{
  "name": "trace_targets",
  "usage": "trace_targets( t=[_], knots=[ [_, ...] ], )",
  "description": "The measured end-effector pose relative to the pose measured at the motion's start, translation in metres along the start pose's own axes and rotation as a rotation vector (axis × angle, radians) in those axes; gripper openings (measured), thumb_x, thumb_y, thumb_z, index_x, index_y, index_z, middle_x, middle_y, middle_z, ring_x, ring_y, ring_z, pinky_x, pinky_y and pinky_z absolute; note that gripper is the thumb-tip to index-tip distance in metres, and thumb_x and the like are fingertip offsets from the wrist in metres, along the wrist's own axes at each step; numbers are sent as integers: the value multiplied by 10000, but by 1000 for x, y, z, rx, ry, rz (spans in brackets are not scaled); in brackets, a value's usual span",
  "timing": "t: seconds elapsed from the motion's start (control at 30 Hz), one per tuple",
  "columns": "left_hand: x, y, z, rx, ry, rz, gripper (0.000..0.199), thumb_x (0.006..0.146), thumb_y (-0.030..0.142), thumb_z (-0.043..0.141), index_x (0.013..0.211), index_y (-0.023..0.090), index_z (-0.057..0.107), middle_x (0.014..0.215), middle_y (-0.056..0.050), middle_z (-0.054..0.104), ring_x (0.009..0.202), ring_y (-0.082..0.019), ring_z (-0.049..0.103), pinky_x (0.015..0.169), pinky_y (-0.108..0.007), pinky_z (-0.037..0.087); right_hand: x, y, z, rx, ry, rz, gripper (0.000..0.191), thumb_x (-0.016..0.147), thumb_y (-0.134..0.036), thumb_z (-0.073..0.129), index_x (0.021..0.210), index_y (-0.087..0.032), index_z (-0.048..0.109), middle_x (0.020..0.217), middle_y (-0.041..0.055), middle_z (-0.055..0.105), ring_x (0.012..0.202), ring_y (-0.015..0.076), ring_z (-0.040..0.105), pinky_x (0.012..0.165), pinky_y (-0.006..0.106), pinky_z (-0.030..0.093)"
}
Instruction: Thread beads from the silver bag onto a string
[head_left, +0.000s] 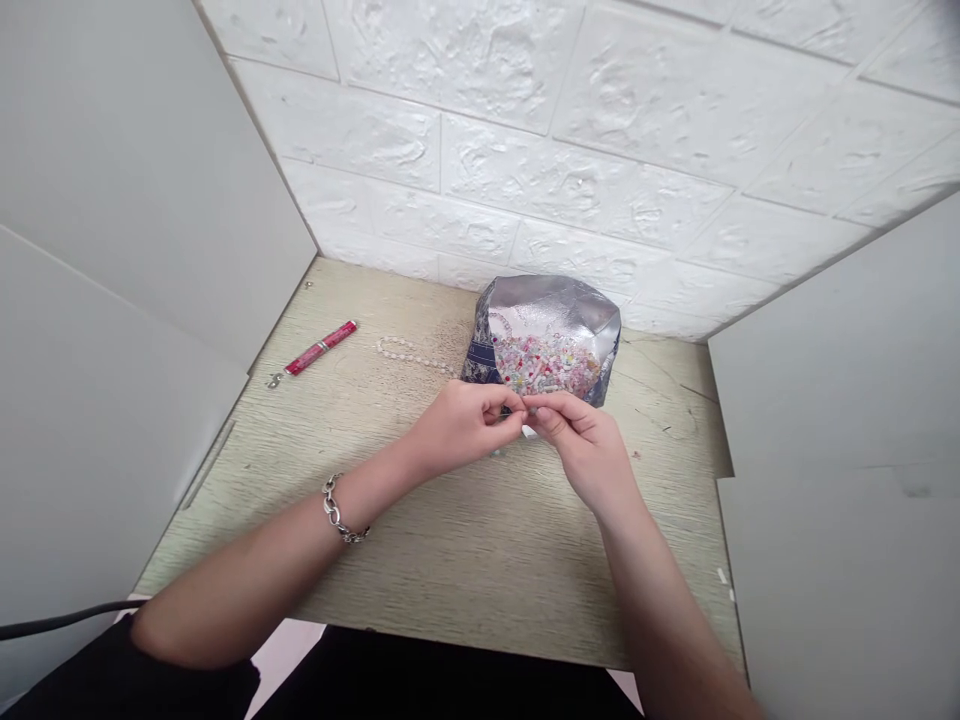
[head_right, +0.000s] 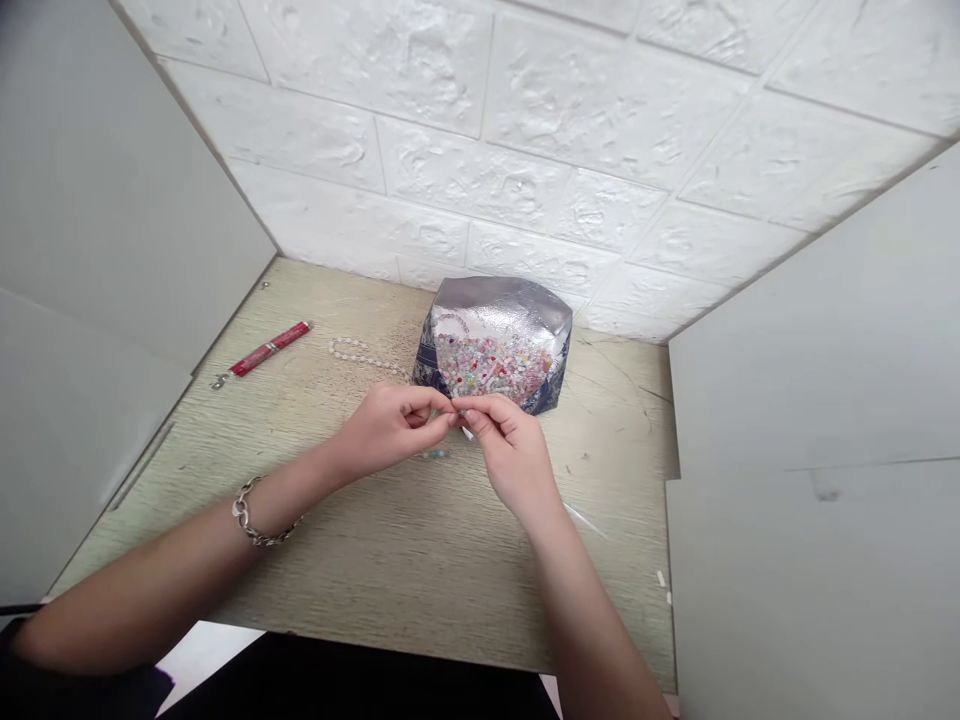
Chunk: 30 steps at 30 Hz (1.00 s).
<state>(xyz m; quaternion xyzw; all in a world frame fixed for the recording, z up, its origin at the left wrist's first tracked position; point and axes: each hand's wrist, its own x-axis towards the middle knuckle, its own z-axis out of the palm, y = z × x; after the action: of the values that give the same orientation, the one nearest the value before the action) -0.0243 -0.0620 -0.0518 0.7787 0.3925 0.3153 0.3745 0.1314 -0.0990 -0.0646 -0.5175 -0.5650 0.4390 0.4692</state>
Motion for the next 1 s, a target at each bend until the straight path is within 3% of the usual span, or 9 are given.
trace_targets(
  t=[0.3,0.57,1.0],
  knots=[
    [2,0,3,-285,-95,-183,240,736,337,531,730,120,634,501,37,438,457,-57,325,417,-181,243,-4,-14,0,-271,65,-179,173,811,-197,482,873,-208,642,834,26,611,798,129,555,719,275,449],
    [6,4,2,-521,-96,-317,209,680,320,589,639,116,593,401,72,377,378,-35,305,370,-167,219,-6,-18,1,-347,78,-302,196,833,-185,447,894,-219,630,843,27,599,791,129,557,714,280,449],
    [5,-4,6,-655,-156,-348,275,666,396,614,677,122,587,365,75,387,348,-38,325,366,-175,259,-6,-17,-2,-328,96,-279,145,812,-214,496,870,-222,629,846,25,598,790,133,560,700,276,454]
  ],
)
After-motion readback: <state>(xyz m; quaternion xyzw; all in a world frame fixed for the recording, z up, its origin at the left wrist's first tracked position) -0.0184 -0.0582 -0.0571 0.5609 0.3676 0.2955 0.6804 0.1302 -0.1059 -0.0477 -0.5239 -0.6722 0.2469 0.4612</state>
